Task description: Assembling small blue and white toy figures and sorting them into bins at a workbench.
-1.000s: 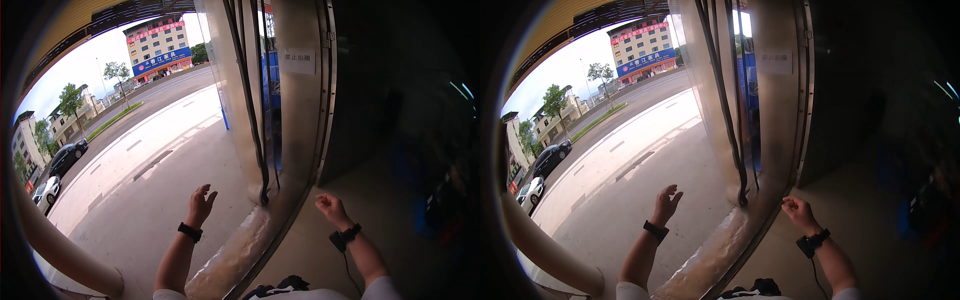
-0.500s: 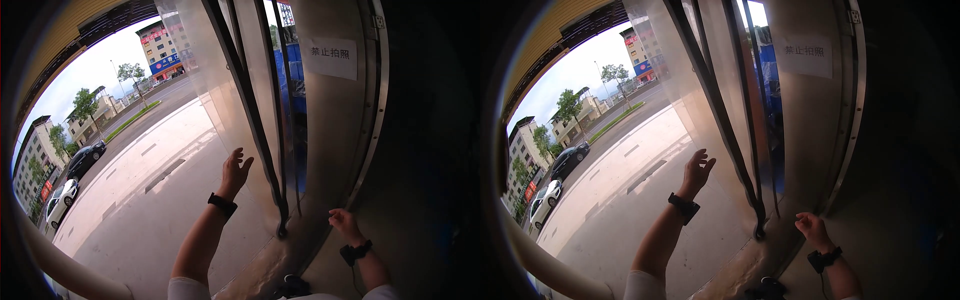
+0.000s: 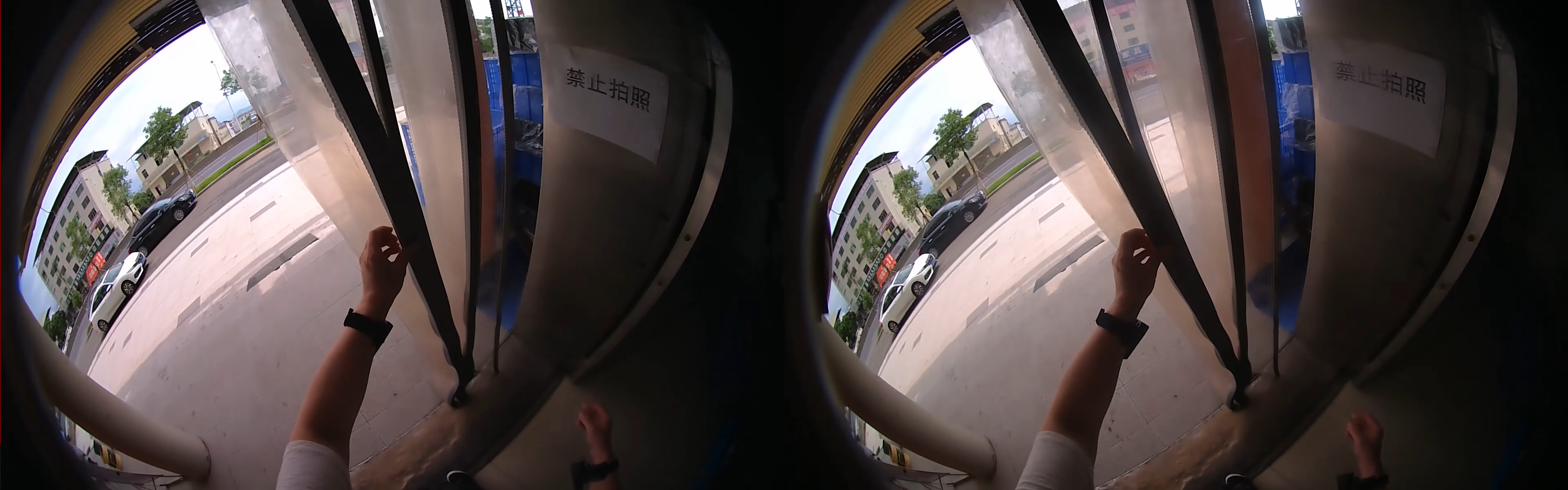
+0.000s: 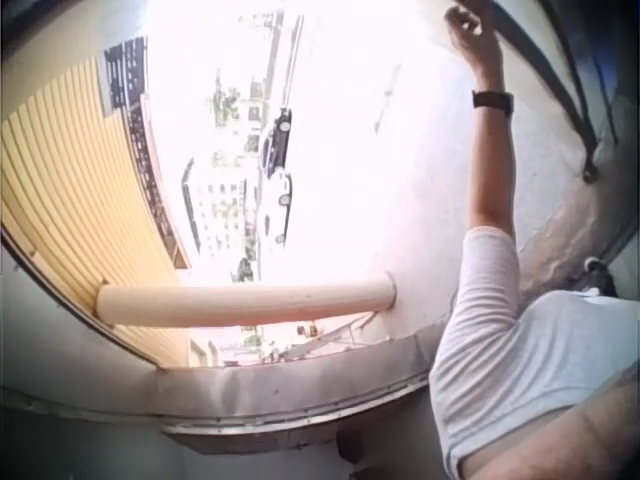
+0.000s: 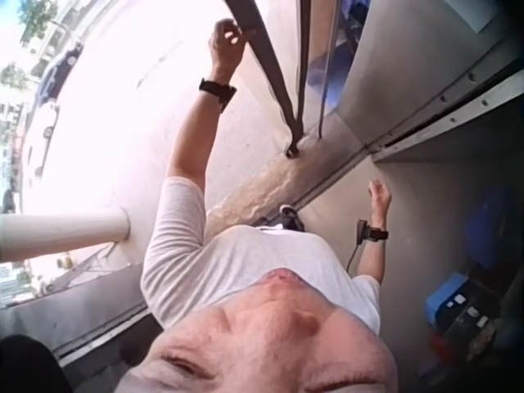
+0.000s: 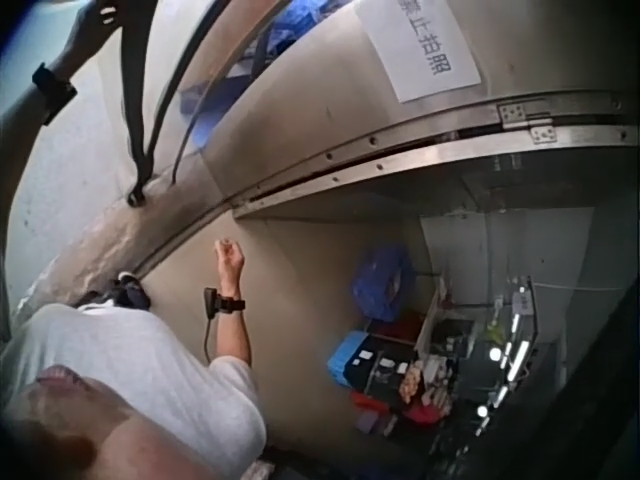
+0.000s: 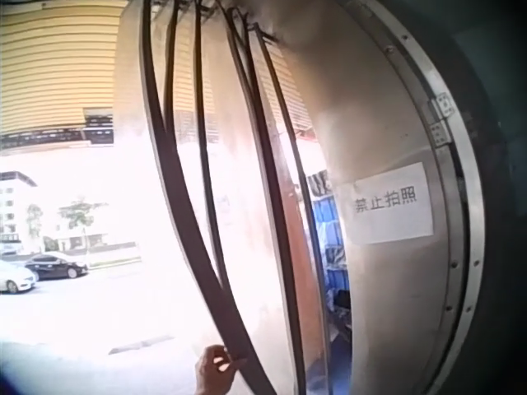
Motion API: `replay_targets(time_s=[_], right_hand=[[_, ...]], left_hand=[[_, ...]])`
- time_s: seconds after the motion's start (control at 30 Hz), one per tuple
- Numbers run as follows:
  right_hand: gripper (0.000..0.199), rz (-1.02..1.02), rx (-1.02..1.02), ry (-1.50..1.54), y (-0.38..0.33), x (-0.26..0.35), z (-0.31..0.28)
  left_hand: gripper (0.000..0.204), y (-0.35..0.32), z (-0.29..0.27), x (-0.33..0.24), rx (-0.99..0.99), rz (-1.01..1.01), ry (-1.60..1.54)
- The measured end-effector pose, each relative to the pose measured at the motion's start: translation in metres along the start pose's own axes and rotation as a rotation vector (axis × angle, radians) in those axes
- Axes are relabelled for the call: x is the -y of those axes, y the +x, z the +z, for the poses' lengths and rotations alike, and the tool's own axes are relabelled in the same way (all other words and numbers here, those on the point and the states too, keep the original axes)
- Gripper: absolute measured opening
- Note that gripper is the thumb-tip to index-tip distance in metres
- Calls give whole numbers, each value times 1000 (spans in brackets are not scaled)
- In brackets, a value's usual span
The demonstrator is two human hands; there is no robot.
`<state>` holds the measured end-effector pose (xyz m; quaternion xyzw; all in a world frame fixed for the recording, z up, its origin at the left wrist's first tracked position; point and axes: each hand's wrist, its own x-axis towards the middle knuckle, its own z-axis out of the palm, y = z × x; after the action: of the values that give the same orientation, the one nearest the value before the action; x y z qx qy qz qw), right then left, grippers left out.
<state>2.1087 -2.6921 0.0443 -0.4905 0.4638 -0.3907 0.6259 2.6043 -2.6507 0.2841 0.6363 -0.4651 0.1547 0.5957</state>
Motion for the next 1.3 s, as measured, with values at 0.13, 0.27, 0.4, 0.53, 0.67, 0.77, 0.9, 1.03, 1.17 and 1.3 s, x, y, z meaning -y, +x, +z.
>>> replay_targets(time_s=[0.13, 0.27, 0.4, 0.53, 0.67, 0.77, 0.9, 1.03, 1.17, 1.3], right_hand=[[19, 45, 62, 15, 20, -6, 10], [18, 78, 156, -1, 22, 19, 54], [18, 37, 314, -30, 36, 3, 68], [18, 87, 299, -65, 36, -12, 72], [24, 29, 349, -222, 21, 1, 91], [49, 71, 470, -306, 36, -17, 113], [21, -123, 496, -105, 26, 16, 189], [36, -341, 626, -35, -1, 66, 285], [73, -875, 527, -142, -46, 98, 398], [87, -1079, 253, -158, -106, 117, 491]], left_hand=[[40, 2, 5, 4, 52, -20, -99], [38, 6, -4, 6, 61, -66, -164], [35, 6, -7, 24, 59, -176, -359], [31, 7, -3, 31, 71, -141, -391], [23, -4, -12, 25, -89, -40, -76], [19, -21, -26, 29, -199, -152, 14], [13, -53, -85, 29, -287, -188, 72], [19, -88, -205, 30, -396, -333, 127], [21, -125, -314, 33, -421, -391, 281], [26, -165, -391, 5, -468, -349, 272]])
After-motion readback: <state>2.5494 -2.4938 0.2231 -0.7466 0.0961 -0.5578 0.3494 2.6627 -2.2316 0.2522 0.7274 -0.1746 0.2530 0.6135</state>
